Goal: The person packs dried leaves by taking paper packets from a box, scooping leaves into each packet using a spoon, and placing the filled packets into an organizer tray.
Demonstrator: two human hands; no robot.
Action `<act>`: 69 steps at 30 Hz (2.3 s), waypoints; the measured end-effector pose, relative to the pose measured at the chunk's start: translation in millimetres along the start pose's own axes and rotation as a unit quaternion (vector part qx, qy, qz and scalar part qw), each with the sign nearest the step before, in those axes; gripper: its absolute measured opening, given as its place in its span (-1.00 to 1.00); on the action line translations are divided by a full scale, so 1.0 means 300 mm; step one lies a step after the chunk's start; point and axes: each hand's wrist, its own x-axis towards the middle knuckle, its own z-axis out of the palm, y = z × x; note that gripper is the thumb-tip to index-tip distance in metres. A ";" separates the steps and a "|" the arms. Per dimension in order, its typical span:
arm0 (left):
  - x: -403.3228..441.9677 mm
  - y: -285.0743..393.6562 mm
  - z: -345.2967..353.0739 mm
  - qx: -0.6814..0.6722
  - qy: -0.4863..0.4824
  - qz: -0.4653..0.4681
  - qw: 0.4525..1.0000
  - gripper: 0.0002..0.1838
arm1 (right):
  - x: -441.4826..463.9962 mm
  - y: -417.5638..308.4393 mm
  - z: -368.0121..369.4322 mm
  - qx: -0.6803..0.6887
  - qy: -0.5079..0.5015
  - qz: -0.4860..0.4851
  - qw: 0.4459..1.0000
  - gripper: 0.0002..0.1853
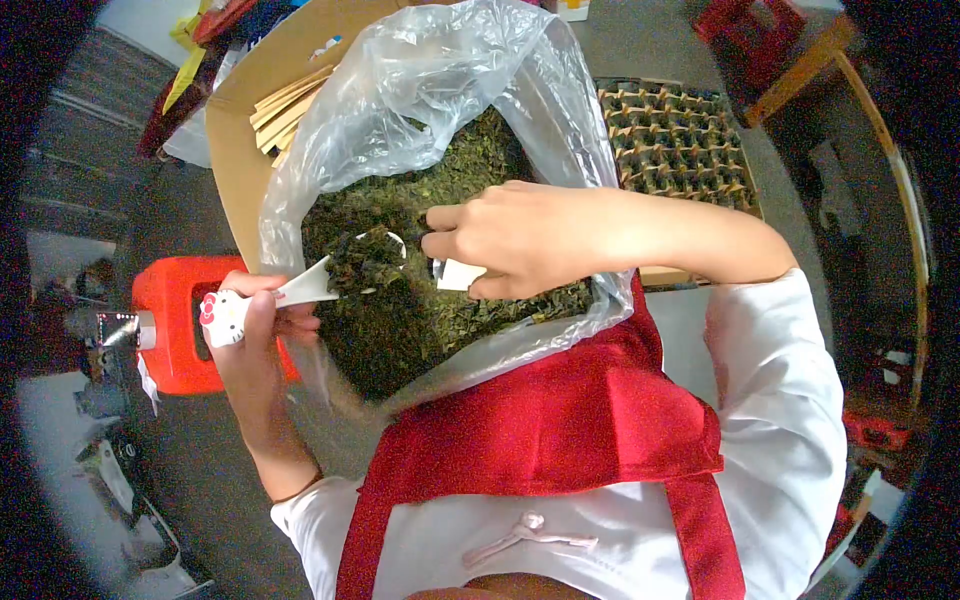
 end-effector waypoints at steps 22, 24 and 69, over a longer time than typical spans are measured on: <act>0.150 0.101 0.201 0.277 -0.203 0.102 0.934 -0.84 | -0.114 -0.029 0.085 0.078 0.168 0.021 0.982 -0.71; 0.153 0.098 0.216 0.269 -0.191 0.172 0.928 -0.82 | -0.118 -0.029 0.092 0.082 0.174 0.027 0.981 -0.71; 0.086 0.066 0.091 0.033 -0.162 -0.089 0.982 -0.85 | -0.116 -0.002 0.097 0.010 0.222 0.102 0.970 -0.37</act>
